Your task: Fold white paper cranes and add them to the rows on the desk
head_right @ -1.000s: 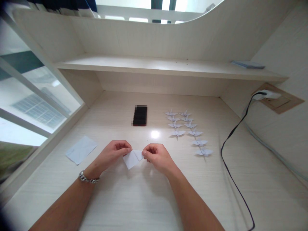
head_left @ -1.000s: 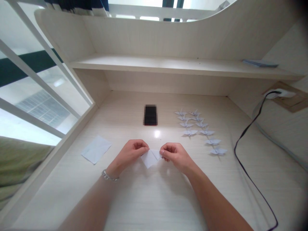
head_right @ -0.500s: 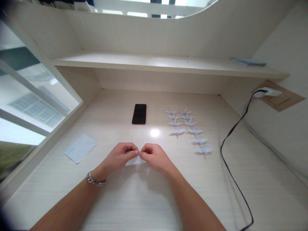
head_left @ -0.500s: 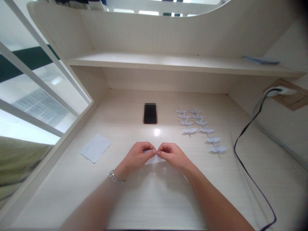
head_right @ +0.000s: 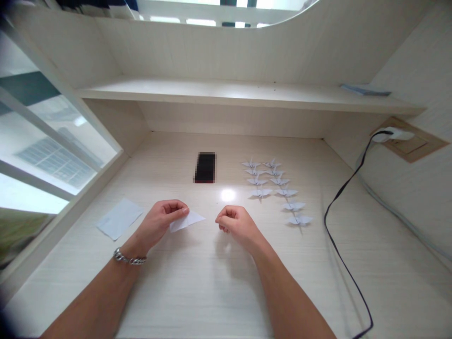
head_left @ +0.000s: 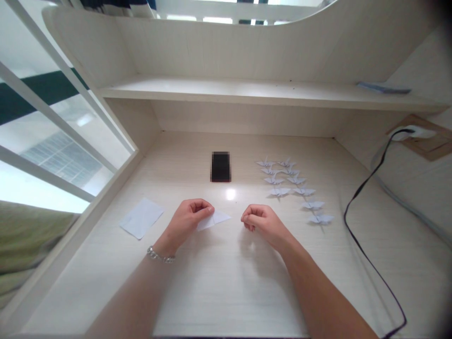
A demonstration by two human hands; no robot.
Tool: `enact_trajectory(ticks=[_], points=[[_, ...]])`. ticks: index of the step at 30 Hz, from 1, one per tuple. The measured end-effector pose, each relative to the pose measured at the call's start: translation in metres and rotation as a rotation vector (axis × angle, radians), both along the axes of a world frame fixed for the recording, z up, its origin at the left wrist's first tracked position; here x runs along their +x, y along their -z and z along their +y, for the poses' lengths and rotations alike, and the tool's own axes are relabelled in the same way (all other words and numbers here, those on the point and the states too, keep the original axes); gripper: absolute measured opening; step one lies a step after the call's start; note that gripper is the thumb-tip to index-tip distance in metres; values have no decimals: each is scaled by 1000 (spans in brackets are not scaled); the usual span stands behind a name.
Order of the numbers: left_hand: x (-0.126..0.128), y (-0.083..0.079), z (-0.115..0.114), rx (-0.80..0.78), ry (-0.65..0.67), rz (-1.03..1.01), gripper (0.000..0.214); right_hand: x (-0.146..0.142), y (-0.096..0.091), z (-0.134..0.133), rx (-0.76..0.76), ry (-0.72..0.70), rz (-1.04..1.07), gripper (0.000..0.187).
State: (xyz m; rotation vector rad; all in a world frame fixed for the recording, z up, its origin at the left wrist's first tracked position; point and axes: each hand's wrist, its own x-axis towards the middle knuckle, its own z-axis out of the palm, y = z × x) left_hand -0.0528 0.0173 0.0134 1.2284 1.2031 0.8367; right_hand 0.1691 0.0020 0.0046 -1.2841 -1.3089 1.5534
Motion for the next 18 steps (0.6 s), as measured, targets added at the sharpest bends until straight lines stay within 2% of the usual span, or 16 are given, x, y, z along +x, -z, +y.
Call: enact_trajectory(ticks=[4,9,11,13,15,18], points=[[9,0,-3,49,43,44,22,-6,-1,-2,69,-17,-25,9],[16,-2,-6,106,120,164,20,-16,0,-8,151,-121,-194,10],[11,-2,-4,106,100,160,21,-14,3,-8,147,-135,-219,9],[2,0,1,99,21,124,21,-10,7,-6,133,-136,-221,8],[-8,1,5,87,-53,88,22,-6,13,-1,120,-73,-211,9],[-14,5,9,80,-53,101,24,-9,20,17,165,111,-269,21]])
